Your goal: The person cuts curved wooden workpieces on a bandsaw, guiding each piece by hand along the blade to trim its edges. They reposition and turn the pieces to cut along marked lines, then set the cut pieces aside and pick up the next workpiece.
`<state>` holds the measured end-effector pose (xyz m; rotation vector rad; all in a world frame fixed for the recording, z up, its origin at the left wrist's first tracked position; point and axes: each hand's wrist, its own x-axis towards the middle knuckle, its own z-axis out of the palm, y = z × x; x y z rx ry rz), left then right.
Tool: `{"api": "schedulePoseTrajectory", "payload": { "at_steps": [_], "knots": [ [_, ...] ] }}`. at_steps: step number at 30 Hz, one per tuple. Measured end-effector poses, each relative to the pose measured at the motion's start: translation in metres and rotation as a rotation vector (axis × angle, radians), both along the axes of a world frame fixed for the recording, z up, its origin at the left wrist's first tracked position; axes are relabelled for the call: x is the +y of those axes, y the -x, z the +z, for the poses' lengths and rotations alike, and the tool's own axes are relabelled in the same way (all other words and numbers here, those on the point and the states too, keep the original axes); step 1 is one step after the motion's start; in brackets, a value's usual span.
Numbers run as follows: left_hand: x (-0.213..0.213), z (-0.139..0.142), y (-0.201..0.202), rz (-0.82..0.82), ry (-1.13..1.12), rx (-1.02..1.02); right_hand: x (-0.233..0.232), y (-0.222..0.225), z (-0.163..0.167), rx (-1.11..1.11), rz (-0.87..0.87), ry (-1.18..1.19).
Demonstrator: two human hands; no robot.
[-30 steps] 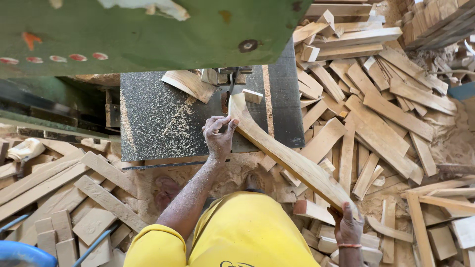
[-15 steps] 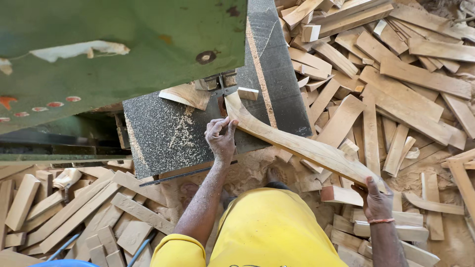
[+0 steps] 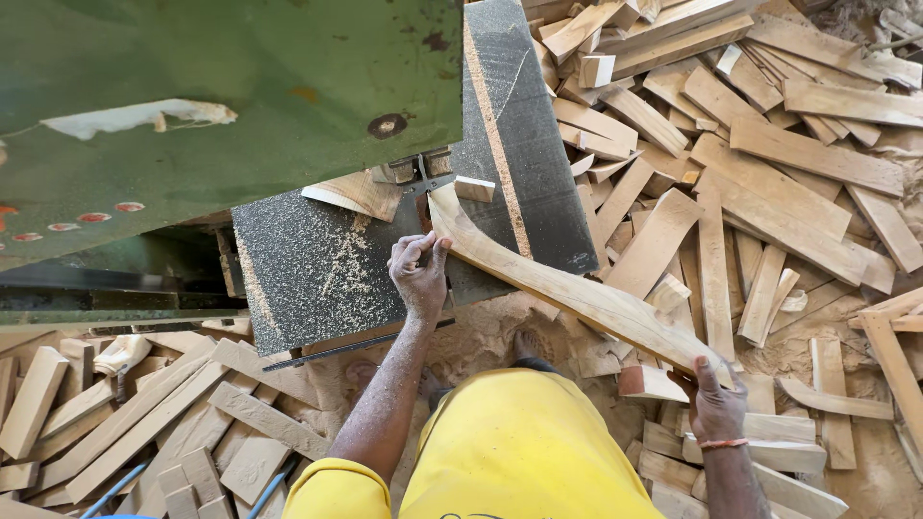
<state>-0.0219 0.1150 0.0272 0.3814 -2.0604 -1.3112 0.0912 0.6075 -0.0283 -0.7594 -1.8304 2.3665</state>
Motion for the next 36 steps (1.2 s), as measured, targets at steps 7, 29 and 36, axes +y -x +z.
{"api": "schedulePoseTrajectory", "payload": {
  "at_steps": [7,29,36],
  "knots": [
    [-0.002,0.000,0.003,0.011,0.029,0.021,-0.002,0.004,-0.002,-0.017,-0.023,-0.015],
    [-0.009,-0.001,0.015,0.013,0.027,0.027,-0.012,0.004,-0.004,-0.028,-0.039,-0.001],
    [-0.011,0.003,0.015,0.002,0.022,-0.016,-0.002,-0.015,-0.001,-0.031,0.109,0.004]
  ]
}}
